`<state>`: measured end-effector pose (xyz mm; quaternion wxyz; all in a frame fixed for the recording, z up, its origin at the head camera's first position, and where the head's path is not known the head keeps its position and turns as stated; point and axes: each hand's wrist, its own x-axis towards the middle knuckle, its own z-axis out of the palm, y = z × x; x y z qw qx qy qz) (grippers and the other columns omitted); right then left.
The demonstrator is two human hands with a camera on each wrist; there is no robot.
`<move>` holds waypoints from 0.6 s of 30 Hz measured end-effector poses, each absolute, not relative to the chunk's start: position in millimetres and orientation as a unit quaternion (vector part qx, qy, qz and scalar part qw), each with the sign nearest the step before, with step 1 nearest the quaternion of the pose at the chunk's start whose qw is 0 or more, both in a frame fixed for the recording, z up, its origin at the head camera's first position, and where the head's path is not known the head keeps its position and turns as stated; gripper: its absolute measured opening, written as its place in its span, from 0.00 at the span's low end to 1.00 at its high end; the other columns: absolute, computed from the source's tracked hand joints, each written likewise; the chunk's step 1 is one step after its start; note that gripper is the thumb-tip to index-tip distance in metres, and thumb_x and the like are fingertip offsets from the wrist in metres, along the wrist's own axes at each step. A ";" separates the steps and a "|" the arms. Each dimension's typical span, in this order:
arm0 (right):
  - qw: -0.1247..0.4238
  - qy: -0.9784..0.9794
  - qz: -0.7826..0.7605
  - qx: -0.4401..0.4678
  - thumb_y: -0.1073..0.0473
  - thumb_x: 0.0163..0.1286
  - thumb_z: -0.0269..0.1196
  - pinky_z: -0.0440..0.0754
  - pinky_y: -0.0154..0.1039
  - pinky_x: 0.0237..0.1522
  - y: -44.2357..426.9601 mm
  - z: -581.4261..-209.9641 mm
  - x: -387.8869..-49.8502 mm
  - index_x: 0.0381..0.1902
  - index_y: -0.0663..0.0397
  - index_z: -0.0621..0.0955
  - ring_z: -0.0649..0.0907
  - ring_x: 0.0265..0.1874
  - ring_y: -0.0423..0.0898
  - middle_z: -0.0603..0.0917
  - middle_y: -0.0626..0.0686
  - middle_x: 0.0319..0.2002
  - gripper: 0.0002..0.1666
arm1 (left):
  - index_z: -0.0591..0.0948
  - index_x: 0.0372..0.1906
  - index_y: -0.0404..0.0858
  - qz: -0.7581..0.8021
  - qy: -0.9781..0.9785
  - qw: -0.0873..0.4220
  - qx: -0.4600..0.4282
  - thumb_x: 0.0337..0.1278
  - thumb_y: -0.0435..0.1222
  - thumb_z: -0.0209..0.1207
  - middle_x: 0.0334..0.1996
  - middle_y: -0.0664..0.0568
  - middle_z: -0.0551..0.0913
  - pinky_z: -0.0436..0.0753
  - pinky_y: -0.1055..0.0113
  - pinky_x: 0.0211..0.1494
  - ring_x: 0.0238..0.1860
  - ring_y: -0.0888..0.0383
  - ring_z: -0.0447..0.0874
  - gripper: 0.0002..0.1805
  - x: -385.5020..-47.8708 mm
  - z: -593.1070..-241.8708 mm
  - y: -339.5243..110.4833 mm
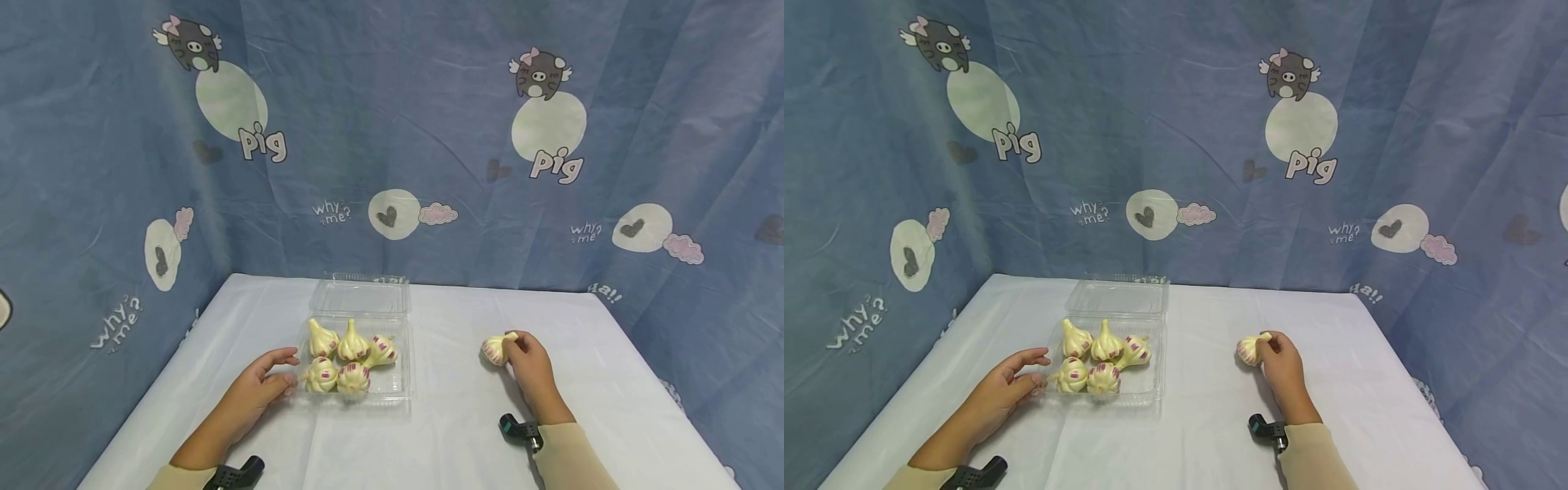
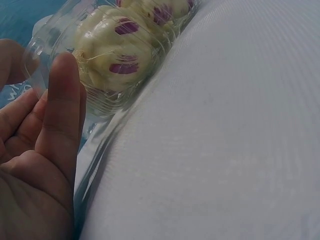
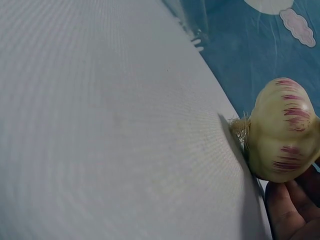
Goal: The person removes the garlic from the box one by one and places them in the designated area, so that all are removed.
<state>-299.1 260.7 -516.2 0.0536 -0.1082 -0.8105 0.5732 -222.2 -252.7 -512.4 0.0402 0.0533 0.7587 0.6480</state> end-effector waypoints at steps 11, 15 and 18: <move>0.069 -0.810 0.570 -0.114 0.53 0.77 0.58 0.81 0.31 0.53 259.8 -516.5 -298.4 0.65 0.60 0.78 0.78 0.57 0.50 0.80 0.60 0.59 0.24 | 0.66 0.76 0.33 0.648 0.759 0.045 0.043 0.73 0.30 0.58 0.67 0.34 0.69 0.87 0.66 0.46 0.40 0.61 0.84 0.30 -222.3 -512.2 -252.0; 0.072 -0.808 0.575 -0.108 0.54 0.79 0.58 0.80 0.27 0.50 259.9 -516.5 -298.6 0.65 0.61 0.78 0.78 0.59 0.51 0.80 0.61 0.62 0.24 | 0.67 0.75 0.34 0.643 0.763 0.043 0.040 0.72 0.30 0.58 0.67 0.35 0.69 0.87 0.66 0.45 0.39 0.61 0.84 0.30 -223.1 -512.7 -252.1; 0.073 -0.811 0.571 -0.103 0.53 0.79 0.58 0.79 0.25 0.49 260.1 -516.5 -298.4 0.66 0.60 0.77 0.78 0.62 0.52 0.79 0.61 0.64 0.24 | 0.67 0.75 0.34 0.643 0.764 0.041 0.042 0.72 0.30 0.58 0.67 0.35 0.69 0.87 0.66 0.45 0.39 0.61 0.84 0.30 -223.3 -512.8 -252.3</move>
